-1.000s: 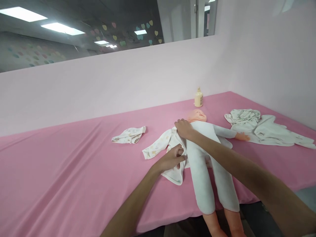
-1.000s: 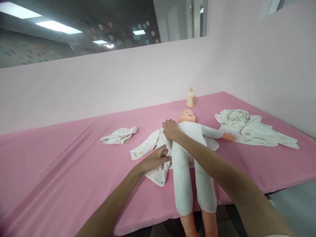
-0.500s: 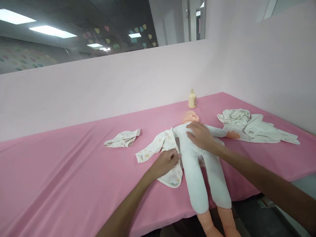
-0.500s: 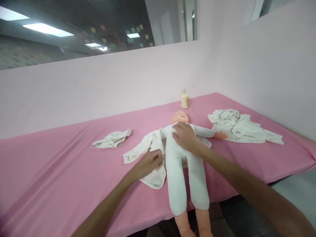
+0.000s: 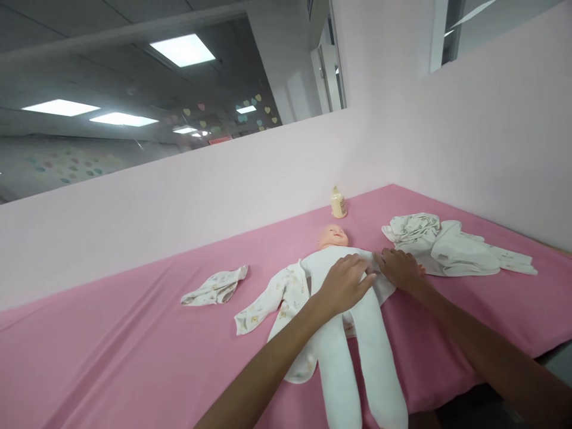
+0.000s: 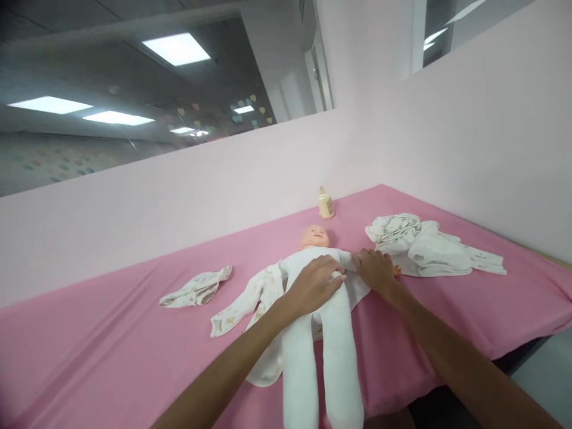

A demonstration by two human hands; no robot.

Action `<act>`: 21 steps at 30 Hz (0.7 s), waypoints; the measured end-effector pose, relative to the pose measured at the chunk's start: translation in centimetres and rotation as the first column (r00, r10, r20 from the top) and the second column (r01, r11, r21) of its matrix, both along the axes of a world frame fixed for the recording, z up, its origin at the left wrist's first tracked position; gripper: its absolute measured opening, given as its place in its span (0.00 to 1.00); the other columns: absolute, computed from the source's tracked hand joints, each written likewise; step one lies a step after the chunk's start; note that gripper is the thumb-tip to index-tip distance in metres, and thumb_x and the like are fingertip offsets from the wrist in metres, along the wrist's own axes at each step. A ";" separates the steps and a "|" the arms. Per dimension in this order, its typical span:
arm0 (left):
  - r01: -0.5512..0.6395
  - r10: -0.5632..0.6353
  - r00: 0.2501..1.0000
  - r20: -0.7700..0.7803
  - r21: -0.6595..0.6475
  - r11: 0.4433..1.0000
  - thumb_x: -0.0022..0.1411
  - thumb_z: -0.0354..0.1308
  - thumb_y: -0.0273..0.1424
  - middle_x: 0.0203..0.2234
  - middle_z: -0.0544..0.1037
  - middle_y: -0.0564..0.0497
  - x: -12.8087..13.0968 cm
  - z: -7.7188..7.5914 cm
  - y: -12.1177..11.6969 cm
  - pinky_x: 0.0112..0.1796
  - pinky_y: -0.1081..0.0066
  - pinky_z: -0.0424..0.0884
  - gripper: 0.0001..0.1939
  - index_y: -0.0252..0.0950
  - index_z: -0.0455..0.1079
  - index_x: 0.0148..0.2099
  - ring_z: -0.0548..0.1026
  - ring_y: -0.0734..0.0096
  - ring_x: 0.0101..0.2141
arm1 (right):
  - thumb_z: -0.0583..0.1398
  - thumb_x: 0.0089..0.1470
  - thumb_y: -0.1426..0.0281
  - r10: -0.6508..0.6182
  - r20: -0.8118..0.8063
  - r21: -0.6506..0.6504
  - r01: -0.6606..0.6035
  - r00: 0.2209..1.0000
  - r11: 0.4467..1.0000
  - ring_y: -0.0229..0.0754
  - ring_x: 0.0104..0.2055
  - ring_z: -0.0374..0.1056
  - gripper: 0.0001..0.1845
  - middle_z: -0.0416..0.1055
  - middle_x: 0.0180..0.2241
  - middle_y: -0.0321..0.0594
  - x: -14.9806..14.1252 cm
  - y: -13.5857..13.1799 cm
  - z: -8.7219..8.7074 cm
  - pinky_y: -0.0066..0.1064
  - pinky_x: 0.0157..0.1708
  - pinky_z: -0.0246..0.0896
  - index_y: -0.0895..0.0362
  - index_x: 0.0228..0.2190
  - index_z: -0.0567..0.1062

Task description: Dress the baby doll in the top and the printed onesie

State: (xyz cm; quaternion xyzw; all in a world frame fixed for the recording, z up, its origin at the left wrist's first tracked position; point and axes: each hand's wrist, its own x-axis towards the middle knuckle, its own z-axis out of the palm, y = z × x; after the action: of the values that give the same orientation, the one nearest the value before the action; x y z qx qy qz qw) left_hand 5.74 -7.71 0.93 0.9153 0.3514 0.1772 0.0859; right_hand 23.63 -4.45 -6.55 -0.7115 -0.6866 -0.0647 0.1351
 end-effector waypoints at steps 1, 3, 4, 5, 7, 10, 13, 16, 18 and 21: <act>0.024 -0.022 0.998 -0.052 0.048 0.999 0.67 0.46 0.36 0.44 0.74 0.46 1.0 -0.3 0.9 0.48 0.61 0.63 0.12 0.38 0.67 0.46 0.70 0.61 0.46 | 0.43 0.65 0.62 -0.011 -0.031 -0.004 0.011 0.999 1.000 0.49 0.38 0.71 0.22 0.74 0.34 0.51 0.1 0.0 0.2 0.35 0.34 0.55 0.59 0.34 0.72; 0.070 -0.054 0.983 -0.178 0.088 0.994 0.64 0.51 0.34 0.51 0.71 0.43 2.6 -0.8 2.7 0.51 0.60 0.62 0.17 0.35 0.63 0.53 0.68 0.59 0.50 | 0.44 0.64 0.61 -0.058 -0.137 -0.025 0.055 0.989 0.998 0.49 0.35 0.71 0.21 0.75 0.33 0.49 0.5 0.3 0.5 0.34 0.31 0.54 0.58 0.33 0.72; 0.082 -0.060 0.967 -0.246 0.081 0.993 0.62 0.54 0.35 0.52 0.69 0.42 3.2 -1.0 3.5 0.52 0.60 0.62 0.21 0.34 0.60 0.56 0.67 0.58 0.52 | 0.45 0.63 0.60 -0.072 -0.209 -0.035 0.067 0.975 0.997 0.49 0.35 0.71 0.20 0.75 0.32 0.47 0.8 0.5 0.6 0.33 0.30 0.53 0.58 0.32 0.71; 0.081 -0.056 0.951 -0.305 0.068 0.994 0.60 0.56 0.36 0.54 0.68 0.41 3.7 -1.2 4.3 0.52 0.60 0.62 0.26 0.33 0.58 0.58 0.67 0.56 0.53 | 0.46 0.62 0.59 -0.074 -0.292 -0.043 0.064 0.954 0.997 0.48 0.34 0.71 0.20 0.75 0.32 0.46 1.2 0.8 0.8 0.33 0.29 0.52 0.57 0.30 0.71; 0.058 -0.032 0.918 -0.394 0.054 0.997 0.57 0.60 0.38 0.56 0.67 0.40 4.6 -1.4 5.7 0.52 0.60 0.62 0.35 0.33 0.52 0.62 0.66 0.54 0.55 | 0.48 0.60 0.58 -0.040 -0.468 -0.037 0.026 0.883 0.999 0.45 0.32 0.69 0.20 0.74 0.29 0.42 2.0 1.3 1.0 0.31 0.28 0.52 0.56 0.26 0.70; 0.039 -0.004 0.888 -0.461 0.066 0.997 0.54 0.62 0.41 0.54 0.69 0.40 5.3 -1.5 6.8 0.50 0.59 0.63 0.41 0.34 0.49 0.64 0.67 0.52 0.54 | 0.52 0.56 0.60 0.049 -0.706 0.012 -0.057 0.706 0.998 0.41 0.30 0.68 0.16 0.72 0.26 0.39 3.1 1.7 1.4 0.30 0.28 0.55 0.56 0.23 0.69; 0.060 -0.014 0.869 -0.495 0.076 0.995 0.55 0.60 0.39 0.46 0.75 0.42 5.4 -1.6 6.9 0.44 0.61 0.66 0.29 0.35 0.60 0.56 0.73 0.53 0.46 | 0.56 0.51 0.63 0.034 -0.883 -0.024 -0.117 0.468 0.993 0.42 0.28 0.69 0.10 0.72 0.24 0.39 4.1 1.5 2.3 0.29 0.27 0.60 0.57 0.25 0.70; 0.056 -0.005 0.885 -0.465 0.095 0.994 0.56 0.57 0.36 0.43 0.76 0.45 5.1 -1.3 6.6 0.40 0.63 0.66 0.18 0.37 0.64 0.48 0.74 0.56 0.43 | 0.60 0.48 0.63 -0.073 -0.987 -0.085 -0.074 0.145 0.994 0.43 0.26 0.71 0.10 0.74 0.24 0.41 5.7 1.3 3.3 0.31 0.25 0.64 0.57 0.30 0.71; -0.004 0.034 0.918 -0.395 0.077 0.997 0.57 0.55 0.37 0.43 0.75 0.45 4.7 -1.2 6.5 0.37 0.64 0.67 0.17 0.37 0.63 0.48 0.73 0.57 0.43 | 0.59 0.48 0.64 -0.053 -0.998 -0.055 0.060 -0.039 0.997 0.41 0.25 0.71 0.10 0.75 0.25 0.42 7.0 1.6 3.4 0.29 0.25 0.65 0.58 0.32 0.71; -0.097 0.097 0.960 -0.261 0.014 0.995 0.58 0.54 0.40 0.44 0.74 0.46 4.1 -1.1 6.7 0.34 0.66 0.66 0.17 0.37 0.62 0.47 0.73 0.59 0.42 | 0.55 0.49 0.67 -0.026 -0.997 -0.039 0.204 -0.069 0.978 0.39 0.21 0.68 0.06 0.71 0.20 0.40 7.9 2.8 1.8 0.29 0.23 0.65 0.56 0.27 0.69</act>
State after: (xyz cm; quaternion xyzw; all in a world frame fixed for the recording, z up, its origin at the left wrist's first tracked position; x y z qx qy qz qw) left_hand 9.82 -1.06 -0.16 0.9124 0.4039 0.0590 0.0297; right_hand 31.49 -1.64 -4.76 -0.5802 -0.3045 0.4191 0.6284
